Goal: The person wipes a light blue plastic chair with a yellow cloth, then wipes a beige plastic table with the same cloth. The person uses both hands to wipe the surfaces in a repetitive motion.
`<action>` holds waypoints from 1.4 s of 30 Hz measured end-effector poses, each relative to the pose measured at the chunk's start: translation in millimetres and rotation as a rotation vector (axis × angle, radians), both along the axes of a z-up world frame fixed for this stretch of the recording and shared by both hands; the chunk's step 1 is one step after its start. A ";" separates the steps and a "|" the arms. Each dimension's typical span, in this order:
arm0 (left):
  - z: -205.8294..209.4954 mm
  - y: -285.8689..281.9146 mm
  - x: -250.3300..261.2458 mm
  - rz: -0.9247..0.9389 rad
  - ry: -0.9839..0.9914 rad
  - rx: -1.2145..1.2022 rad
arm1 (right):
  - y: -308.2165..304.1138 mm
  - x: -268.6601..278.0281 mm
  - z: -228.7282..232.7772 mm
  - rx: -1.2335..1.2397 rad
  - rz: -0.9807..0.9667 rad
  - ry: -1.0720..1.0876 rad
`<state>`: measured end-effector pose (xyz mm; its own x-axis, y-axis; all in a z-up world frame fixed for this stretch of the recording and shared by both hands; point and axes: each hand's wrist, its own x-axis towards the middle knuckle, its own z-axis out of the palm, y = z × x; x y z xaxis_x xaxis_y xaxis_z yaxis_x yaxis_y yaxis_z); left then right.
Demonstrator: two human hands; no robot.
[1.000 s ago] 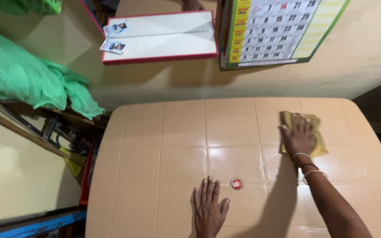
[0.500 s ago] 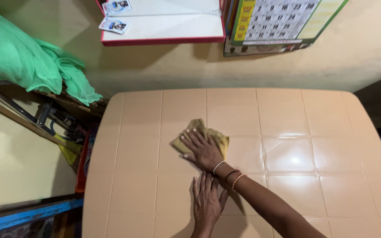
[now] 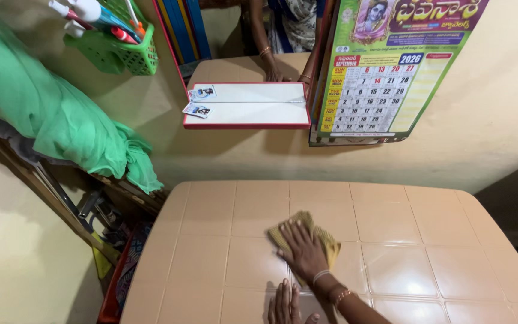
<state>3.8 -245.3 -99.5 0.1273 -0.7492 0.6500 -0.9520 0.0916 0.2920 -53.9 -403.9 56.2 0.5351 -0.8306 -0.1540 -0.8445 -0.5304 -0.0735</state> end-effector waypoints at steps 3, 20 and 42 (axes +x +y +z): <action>23.9 9.7 -6.4 0.102 0.018 0.019 | 45.6 -13.0 -14.8 0.168 0.075 0.009; 126.9 29.6 2.8 -0.046 0.254 0.430 | 25.1 -10.2 -9.5 -0.037 0.052 -0.208; 119.8 -48.8 77.5 0.242 0.004 0.612 | 109.3 -174.8 -41.7 -0.077 -0.581 -0.118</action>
